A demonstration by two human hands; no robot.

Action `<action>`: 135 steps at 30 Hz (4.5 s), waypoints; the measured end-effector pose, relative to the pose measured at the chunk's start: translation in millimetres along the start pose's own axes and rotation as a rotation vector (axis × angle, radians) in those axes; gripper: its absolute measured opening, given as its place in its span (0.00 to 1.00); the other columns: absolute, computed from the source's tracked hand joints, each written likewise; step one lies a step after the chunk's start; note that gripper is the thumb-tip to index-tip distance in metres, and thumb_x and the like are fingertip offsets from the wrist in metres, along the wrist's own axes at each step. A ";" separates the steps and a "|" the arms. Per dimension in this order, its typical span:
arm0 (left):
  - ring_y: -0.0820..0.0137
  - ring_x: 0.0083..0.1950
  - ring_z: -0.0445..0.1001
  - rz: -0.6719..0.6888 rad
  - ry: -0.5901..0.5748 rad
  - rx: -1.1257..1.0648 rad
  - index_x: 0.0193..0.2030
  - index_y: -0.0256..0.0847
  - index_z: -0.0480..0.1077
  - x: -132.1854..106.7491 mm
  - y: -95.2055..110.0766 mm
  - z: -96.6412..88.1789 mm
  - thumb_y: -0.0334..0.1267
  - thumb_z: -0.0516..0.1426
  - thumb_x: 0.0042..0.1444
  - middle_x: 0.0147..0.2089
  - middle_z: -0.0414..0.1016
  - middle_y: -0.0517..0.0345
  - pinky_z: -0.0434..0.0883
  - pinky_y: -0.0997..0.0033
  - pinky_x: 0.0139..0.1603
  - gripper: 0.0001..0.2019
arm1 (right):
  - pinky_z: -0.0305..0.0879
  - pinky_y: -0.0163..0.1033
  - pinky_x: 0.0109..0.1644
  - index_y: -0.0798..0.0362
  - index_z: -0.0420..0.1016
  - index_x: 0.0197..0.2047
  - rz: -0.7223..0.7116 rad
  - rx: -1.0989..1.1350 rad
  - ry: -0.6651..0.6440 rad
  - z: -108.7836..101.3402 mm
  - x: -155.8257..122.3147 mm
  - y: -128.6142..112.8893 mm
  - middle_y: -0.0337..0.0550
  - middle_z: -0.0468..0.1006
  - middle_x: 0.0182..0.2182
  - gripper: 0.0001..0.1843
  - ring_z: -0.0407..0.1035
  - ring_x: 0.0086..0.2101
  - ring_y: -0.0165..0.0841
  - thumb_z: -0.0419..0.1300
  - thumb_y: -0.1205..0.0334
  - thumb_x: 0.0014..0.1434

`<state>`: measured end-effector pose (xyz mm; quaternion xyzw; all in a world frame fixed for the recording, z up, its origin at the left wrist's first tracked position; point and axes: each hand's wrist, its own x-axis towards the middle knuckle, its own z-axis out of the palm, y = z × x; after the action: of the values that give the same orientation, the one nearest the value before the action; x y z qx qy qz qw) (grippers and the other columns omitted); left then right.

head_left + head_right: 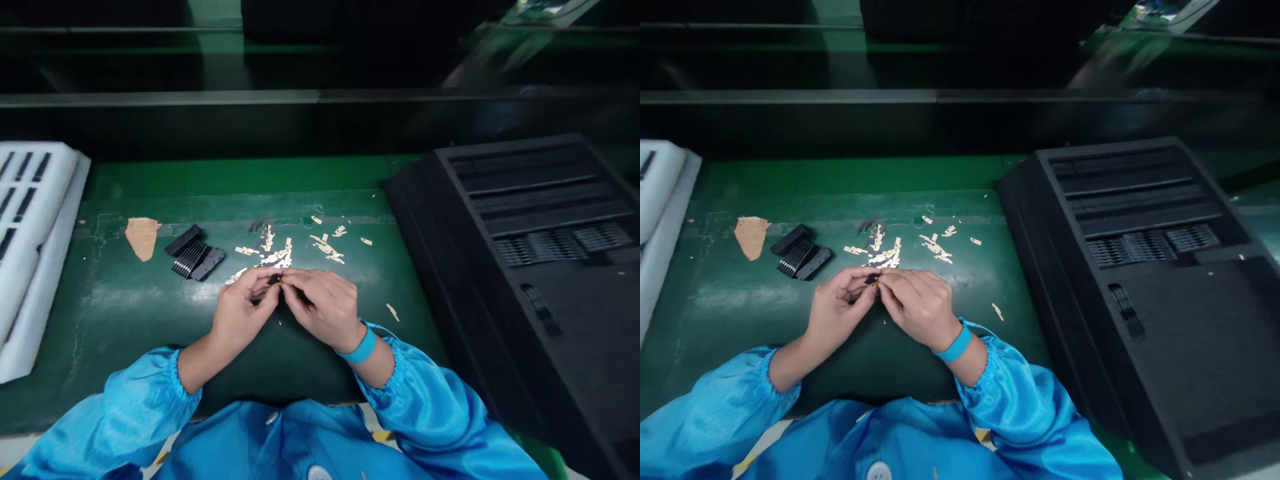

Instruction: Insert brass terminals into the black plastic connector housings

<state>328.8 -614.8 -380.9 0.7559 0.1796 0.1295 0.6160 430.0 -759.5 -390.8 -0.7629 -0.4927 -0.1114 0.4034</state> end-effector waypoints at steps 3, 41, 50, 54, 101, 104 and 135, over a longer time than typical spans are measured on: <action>0.66 0.44 0.86 0.083 0.023 0.169 0.51 0.43 0.76 -2.8 1.7 -0.2 0.32 0.60 0.63 0.45 0.86 0.56 0.82 0.71 0.48 0.11 | 0.75 0.40 0.41 0.48 0.79 0.41 0.014 -0.060 0.017 1.2 -1.1 -3.9 0.42 0.88 0.39 0.07 0.83 0.40 0.36 0.62 0.69 0.64; 0.71 0.30 0.82 -0.303 0.109 -0.344 0.39 0.38 0.77 19.8 4.9 -8.4 0.50 0.69 0.53 0.30 0.80 0.60 0.82 0.75 0.33 0.17 | 0.80 0.37 0.39 0.48 0.80 0.39 0.535 0.375 -0.068 0.9 2.3 -6.8 0.38 0.87 0.34 0.06 0.82 0.32 0.34 0.70 0.57 0.60; 0.72 0.35 0.84 -0.397 0.013 -0.579 0.53 0.38 0.76 19.5 1.5 -8.8 0.43 0.72 0.52 0.34 0.83 0.60 0.82 0.74 0.45 0.23 | 0.79 0.37 0.34 0.50 0.79 0.37 0.582 0.474 -0.018 1.5 7.3 -2.1 0.39 0.85 0.29 0.07 0.82 0.29 0.34 0.65 0.57 0.64; 0.74 0.35 0.84 -0.387 0.037 -0.579 0.43 0.36 0.76 16.4 -0.9 -5.9 0.40 0.71 0.53 0.31 0.83 0.61 0.82 0.77 0.44 0.15 | 0.77 0.43 0.48 0.48 0.81 0.46 0.232 0.094 0.057 -0.5 5.6 -1.4 0.45 0.86 0.43 0.06 0.81 0.43 0.38 0.64 0.64 0.66; 0.71 0.35 0.78 -0.031 -0.043 -0.045 0.64 0.45 0.65 6.0 7.8 -4.7 0.38 0.60 0.65 0.37 0.77 0.61 0.75 0.72 0.40 0.21 | 0.77 0.39 0.44 0.46 0.80 0.53 0.306 0.302 0.024 5.1 4.9 -9.6 0.42 0.83 0.39 0.15 0.77 0.37 0.32 0.59 0.68 0.67; 0.72 0.33 0.75 -0.032 -0.075 -0.020 0.68 0.46 0.64 7.0 7.7 -6.1 0.38 0.60 0.65 0.35 0.75 0.63 0.73 0.73 0.38 0.25 | 0.76 0.39 0.43 0.49 0.79 0.53 0.234 0.284 -0.014 4.4 5.1 -9.0 0.44 0.82 0.37 0.15 0.76 0.36 0.33 0.57 0.69 0.68; 0.67 0.35 0.81 -0.263 -0.129 -0.198 0.44 0.39 0.79 11.0 4.6 -4.3 0.45 0.64 0.59 0.35 0.83 0.56 0.79 0.69 0.41 0.12 | 0.75 0.36 0.34 0.51 0.80 0.42 0.605 0.584 -0.040 2.4 11.6 0.7 0.42 0.79 0.36 0.09 0.75 0.31 0.30 0.65 0.55 0.64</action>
<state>337.4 -607.1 -375.8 0.6684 0.2234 0.0162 0.7093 435.7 -750.2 -386.2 -0.7288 -0.2652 0.1713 0.6076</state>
